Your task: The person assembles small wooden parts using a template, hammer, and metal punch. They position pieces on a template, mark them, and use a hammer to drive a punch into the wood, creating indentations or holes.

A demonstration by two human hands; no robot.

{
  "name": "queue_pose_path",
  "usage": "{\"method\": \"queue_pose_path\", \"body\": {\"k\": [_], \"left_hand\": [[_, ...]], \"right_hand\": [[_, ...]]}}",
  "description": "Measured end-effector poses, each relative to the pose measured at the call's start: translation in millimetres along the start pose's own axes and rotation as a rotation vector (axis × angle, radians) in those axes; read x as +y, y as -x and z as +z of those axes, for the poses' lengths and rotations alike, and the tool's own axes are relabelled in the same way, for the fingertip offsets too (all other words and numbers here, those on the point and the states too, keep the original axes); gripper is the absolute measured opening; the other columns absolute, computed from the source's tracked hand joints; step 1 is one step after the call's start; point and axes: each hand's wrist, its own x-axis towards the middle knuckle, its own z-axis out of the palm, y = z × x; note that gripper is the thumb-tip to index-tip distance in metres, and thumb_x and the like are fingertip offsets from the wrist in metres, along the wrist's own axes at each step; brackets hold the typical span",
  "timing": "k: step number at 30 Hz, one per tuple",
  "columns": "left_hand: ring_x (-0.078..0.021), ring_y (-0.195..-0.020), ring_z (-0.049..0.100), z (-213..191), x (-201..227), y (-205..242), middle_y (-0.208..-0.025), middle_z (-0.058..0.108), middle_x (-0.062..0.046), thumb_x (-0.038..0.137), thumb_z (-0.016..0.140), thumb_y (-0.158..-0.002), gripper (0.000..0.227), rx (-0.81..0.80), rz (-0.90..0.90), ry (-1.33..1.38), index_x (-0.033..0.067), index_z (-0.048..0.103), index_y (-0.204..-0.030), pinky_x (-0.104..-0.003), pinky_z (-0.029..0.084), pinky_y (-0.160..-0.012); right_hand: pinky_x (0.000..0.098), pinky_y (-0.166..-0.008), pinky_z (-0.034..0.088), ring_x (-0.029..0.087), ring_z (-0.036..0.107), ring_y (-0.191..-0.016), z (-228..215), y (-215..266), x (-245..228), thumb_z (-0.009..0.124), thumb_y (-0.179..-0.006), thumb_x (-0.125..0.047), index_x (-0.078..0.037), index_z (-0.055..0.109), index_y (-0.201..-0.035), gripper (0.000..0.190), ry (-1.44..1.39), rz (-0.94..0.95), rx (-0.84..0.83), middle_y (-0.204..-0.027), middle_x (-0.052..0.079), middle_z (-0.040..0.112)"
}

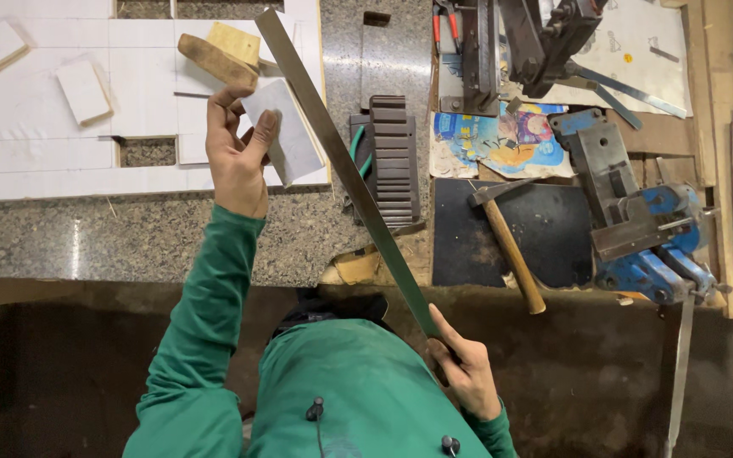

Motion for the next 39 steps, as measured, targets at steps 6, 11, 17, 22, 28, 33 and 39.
{"method": "queue_pose_path", "body": {"k": [6,11,17,22,28,33,39], "left_hand": [[-0.0199,-0.115,0.066,5.5,-7.5,1.7,-0.127,0.059,-0.007,0.017,0.076,-0.100,0.045,0.047,-0.020,0.014,0.0093,0.049,-0.134,-0.032,0.066,-0.096],[-0.0206,-0.113,0.066,6.7,-8.8,5.6,-0.125,0.058,-0.007,0.017,0.078,-0.098,0.046,0.075,-0.022,0.043,0.0089,0.049,-0.132,-0.032,0.066,-0.091],[-0.0239,-0.108,0.068,7.2,-20.9,14.7,-0.122,0.059,-0.012,0.019,0.081,-0.092,0.056,0.160,-0.094,0.094,0.0060,0.043,-0.132,-0.039,0.067,-0.076],[-0.0308,-0.106,0.069,17.4,-26.6,24.1,-0.120,0.057,-0.016,0.017,0.082,-0.089,0.066,0.236,-0.159,0.179,0.0070,0.035,-0.134,-0.047,0.070,-0.075],[-0.0286,-0.109,0.069,35.8,-16.9,40.1,-0.127,0.054,-0.014,0.018,0.077,-0.091,0.075,0.162,-0.149,0.220,0.0175,0.034,-0.151,-0.040,0.068,-0.073],[-0.0256,-0.105,0.069,45.9,-13.5,45.0,-0.131,0.053,-0.013,0.017,0.076,-0.094,0.067,0.197,-0.176,0.255,0.0167,0.039,-0.149,-0.031,0.067,-0.070],[-0.0260,-0.111,0.068,62.0,-12.3,50.6,-0.135,0.049,-0.011,0.012,0.081,-0.089,0.067,0.294,-0.166,0.335,0.0176,0.041,-0.143,-0.033,0.067,-0.073]], "right_hand": [[0.0239,-0.055,0.044,0.007,0.047,-0.059,3.4,2.0,3.8,0.058,-0.093,0.007,-0.007,0.049,-0.153,0.062,-0.041,0.045,0.015,-0.071,0.001,0.057],[0.0239,-0.056,0.045,0.007,0.049,-0.060,3.8,1.0,0.2,0.058,-0.093,0.007,-0.008,0.049,-0.154,0.063,0.004,0.014,0.017,-0.070,0.001,0.057],[0.0249,-0.047,0.041,0.006,0.047,-0.051,5.0,-1.3,-7.7,0.057,-0.095,0.005,-0.010,0.049,-0.153,0.061,-0.084,0.092,0.040,-0.065,-0.001,0.054],[0.0255,-0.046,0.036,0.006,0.040,-0.051,6.3,-5.5,-7.1,0.060,-0.096,0.003,-0.010,0.048,-0.155,0.061,-0.041,0.060,0.065,-0.063,-0.002,0.051],[0.0249,-0.051,0.042,0.006,0.044,-0.057,11.0,-12.4,-10.1,0.058,-0.095,0.004,-0.010,0.046,-0.156,0.064,-0.057,-0.001,0.090,-0.068,-0.002,0.053],[0.0249,-0.051,0.040,0.006,0.043,-0.058,17.6,-17.9,-15.6,0.057,-0.097,0.005,-0.010,0.046,-0.156,0.062,-0.101,-0.002,0.097,-0.068,-0.002,0.052],[0.0246,-0.046,0.036,0.006,0.042,-0.053,30.1,-25.0,-22.4,0.054,-0.097,0.006,-0.010,0.046,-0.156,0.062,-0.183,0.034,0.120,-0.064,-0.001,0.051]]}}
